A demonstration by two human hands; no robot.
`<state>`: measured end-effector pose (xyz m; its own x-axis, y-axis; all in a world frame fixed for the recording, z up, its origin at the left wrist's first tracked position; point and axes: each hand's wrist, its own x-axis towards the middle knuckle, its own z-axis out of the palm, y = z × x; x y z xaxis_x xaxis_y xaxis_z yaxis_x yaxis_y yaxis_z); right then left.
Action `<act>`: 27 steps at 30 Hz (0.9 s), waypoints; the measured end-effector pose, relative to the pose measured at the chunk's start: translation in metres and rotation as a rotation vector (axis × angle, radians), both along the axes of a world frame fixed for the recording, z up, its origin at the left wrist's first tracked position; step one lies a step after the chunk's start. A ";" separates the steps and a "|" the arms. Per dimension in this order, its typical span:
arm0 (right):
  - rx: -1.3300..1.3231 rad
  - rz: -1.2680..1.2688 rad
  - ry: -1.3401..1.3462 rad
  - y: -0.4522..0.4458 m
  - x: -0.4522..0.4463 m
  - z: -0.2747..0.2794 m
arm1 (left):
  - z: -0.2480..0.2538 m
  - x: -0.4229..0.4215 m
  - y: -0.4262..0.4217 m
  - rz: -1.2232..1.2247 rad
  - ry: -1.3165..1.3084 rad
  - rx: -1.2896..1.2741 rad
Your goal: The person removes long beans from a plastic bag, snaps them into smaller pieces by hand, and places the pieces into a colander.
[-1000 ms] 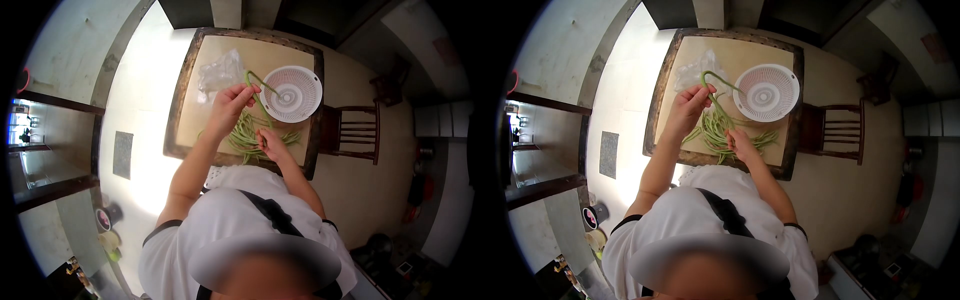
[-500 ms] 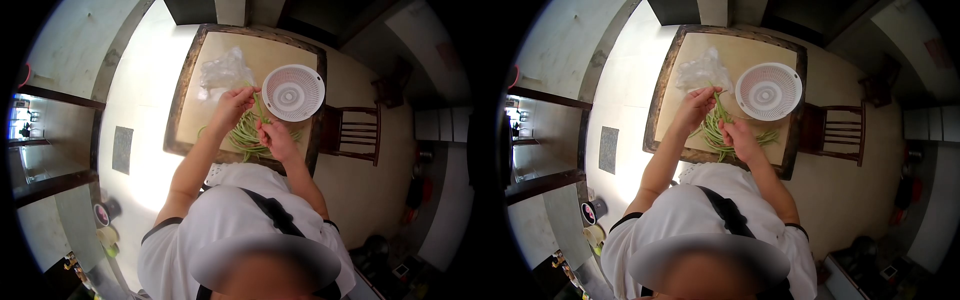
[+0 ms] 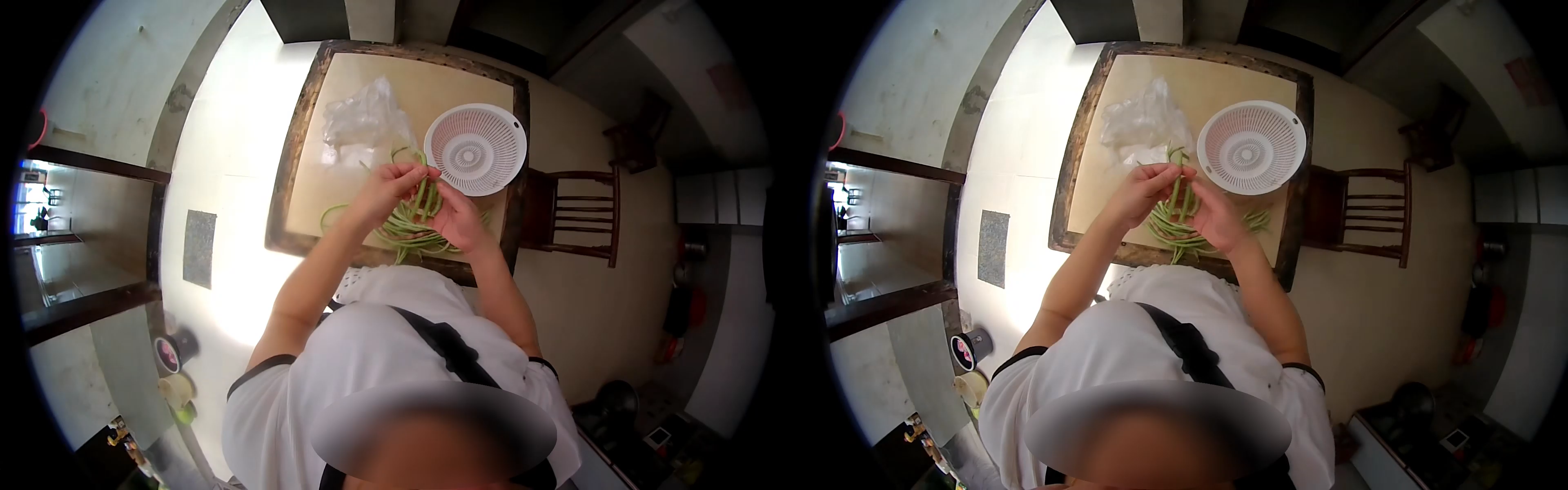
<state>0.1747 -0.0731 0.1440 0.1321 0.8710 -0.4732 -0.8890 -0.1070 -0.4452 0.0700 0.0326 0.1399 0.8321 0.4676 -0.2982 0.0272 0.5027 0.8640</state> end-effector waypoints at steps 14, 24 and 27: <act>-0.193 0.185 -0.574 0.003 0.000 -0.073 | -0.005 -0.001 -0.004 0.157 -0.035 0.059; -0.068 -0.015 -0.076 0.005 0.000 0.003 | 0.004 -0.003 -0.005 0.062 0.012 0.034; 0.170 0.214 -0.479 0.001 0.004 -0.016 | 0.001 0.001 -0.005 0.092 -0.044 -0.088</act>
